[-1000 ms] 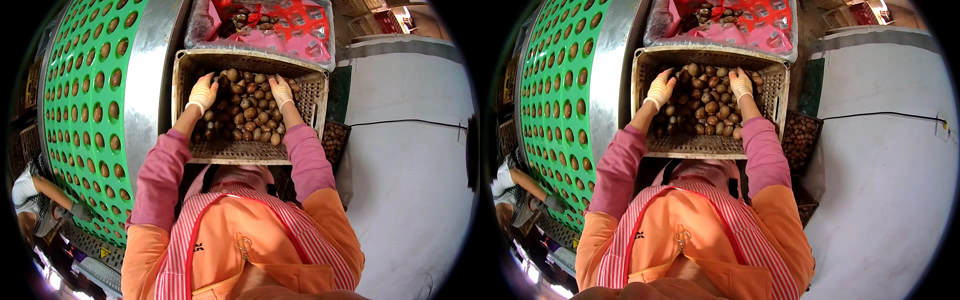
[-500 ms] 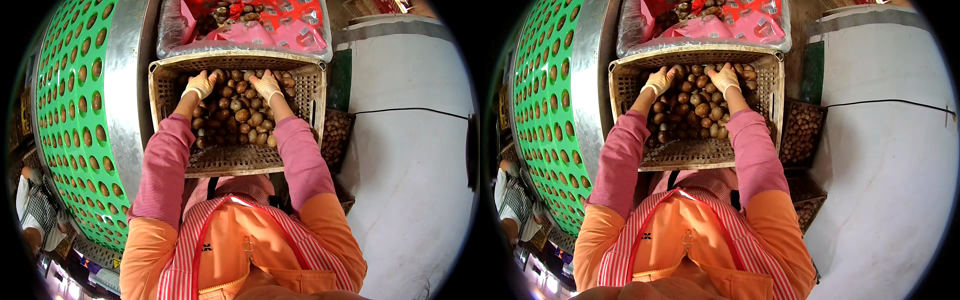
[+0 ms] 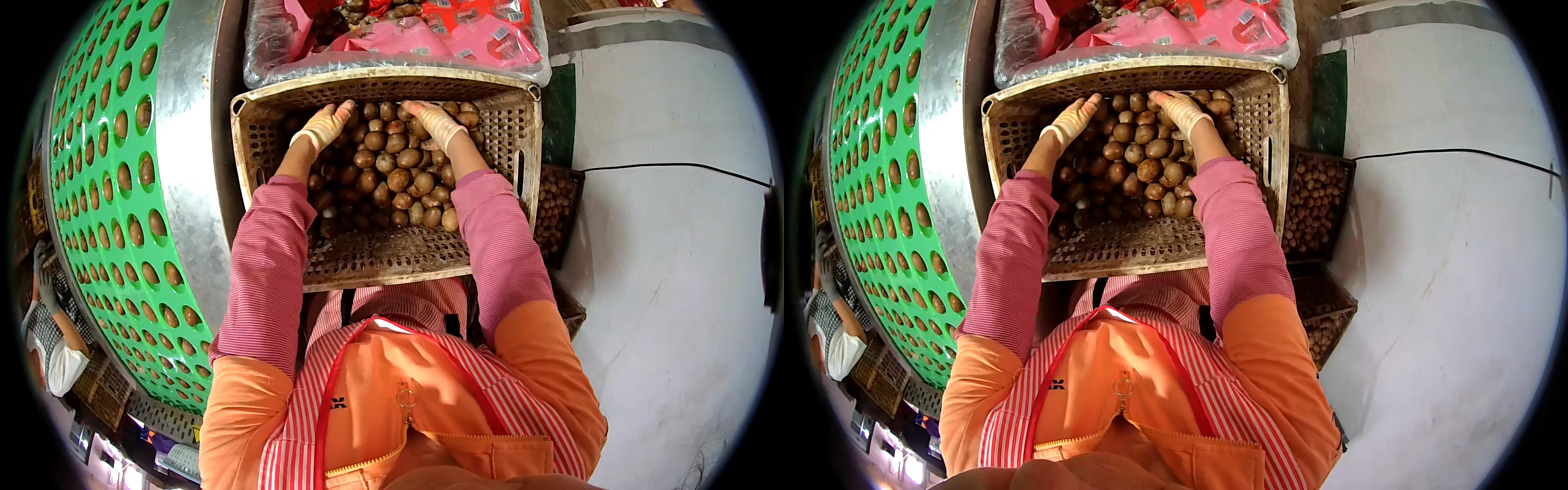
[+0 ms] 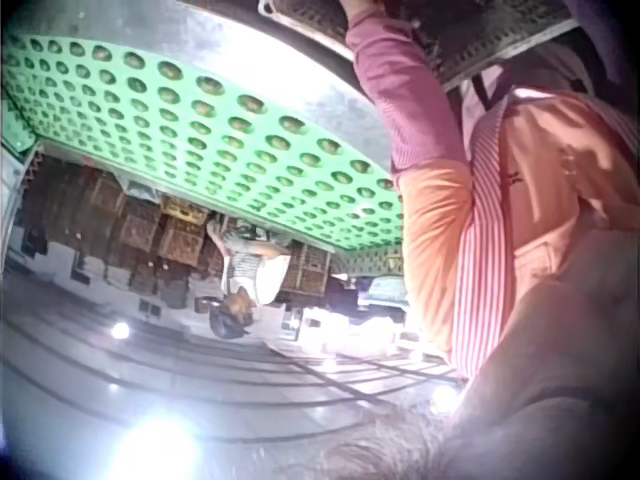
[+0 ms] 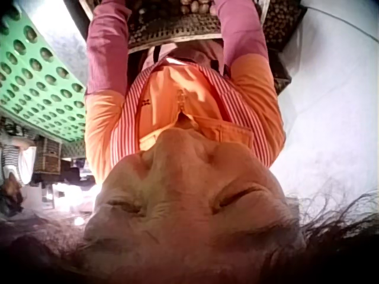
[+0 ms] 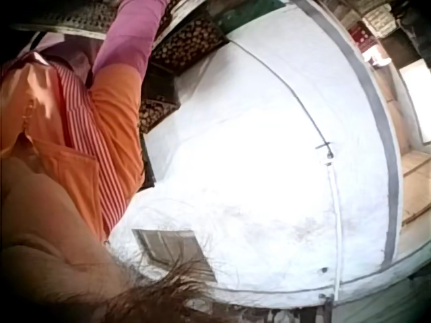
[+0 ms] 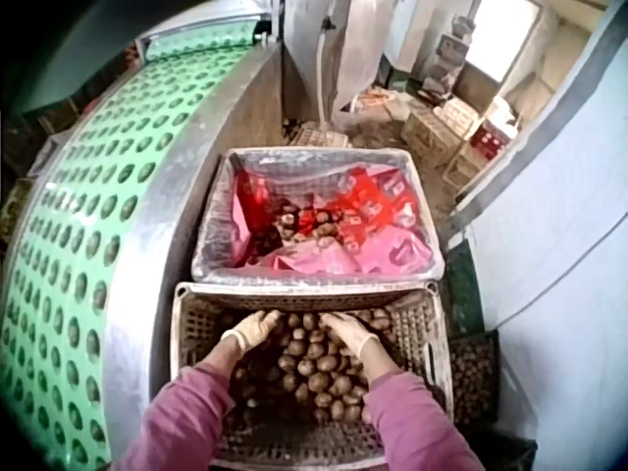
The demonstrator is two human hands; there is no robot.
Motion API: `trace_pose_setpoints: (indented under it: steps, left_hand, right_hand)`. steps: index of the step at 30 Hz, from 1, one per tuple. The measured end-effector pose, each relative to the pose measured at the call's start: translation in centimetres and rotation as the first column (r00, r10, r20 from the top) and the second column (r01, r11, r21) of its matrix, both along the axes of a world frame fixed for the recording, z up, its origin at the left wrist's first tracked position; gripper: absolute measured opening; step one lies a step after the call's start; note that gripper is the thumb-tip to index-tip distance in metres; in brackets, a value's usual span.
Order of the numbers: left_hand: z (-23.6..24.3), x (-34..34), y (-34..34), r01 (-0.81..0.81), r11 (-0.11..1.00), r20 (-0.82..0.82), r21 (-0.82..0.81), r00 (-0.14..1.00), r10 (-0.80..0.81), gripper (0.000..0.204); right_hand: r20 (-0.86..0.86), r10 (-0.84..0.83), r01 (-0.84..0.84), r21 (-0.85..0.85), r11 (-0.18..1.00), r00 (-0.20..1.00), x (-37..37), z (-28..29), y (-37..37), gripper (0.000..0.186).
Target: The person picks up kiwis from a crate and places them into empty slots on a conveyor belt by hand.
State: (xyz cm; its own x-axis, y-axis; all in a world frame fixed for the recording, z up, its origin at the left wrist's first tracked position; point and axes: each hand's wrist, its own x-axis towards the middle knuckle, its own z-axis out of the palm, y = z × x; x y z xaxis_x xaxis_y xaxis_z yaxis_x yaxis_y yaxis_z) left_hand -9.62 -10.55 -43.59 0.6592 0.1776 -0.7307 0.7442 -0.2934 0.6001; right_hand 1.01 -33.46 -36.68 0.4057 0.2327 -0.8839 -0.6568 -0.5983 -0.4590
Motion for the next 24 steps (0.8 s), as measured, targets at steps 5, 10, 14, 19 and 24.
trace_pose_setpoints:
  steps: [5,10,14,19,24]
  left_hand:
    - [1.9,-0.5,-2.5,-0.256,0.858,0.071,-0.446,0.945,0.319,0.079]
    - [2.8,-1.7,-1.5,-0.522,0.58,-0.237,-0.626,0.836,0.495,0.072]
    - [1.2,-1.7,-1.3,-0.492,0.429,-0.293,-0.758,0.843,0.451,0.071]
    - [2.2,-1.8,-2.4,-0.48,0.307,-0.332,-0.822,0.841,0.427,0.072]
    - [3.6,-1.5,-4.2,-0.441,0.512,-0.19,-0.737,0.862,0.47,0.071]
  right_hand:
    - [-0.136,-0.09,0.097,0.047,0.994,0.987,1.1,-1.8,-1.9,0.09]
    - [-0.045,-0.004,0.003,-0.026,1.0,0.999,0.5,-1.3,-0.1,0.09]
    - [-0.278,-0.176,0.208,0.088,0.974,0.944,-0.2,-3.4,-0.4,0.084]
    - [-0.496,-0.231,0.373,0.208,0.904,0.837,-2.1,-3.1,0.2,0.075]
    - [-0.425,-0.336,0.454,0.215,0.865,0.841,-3.1,-3.3,0.8,0.075]
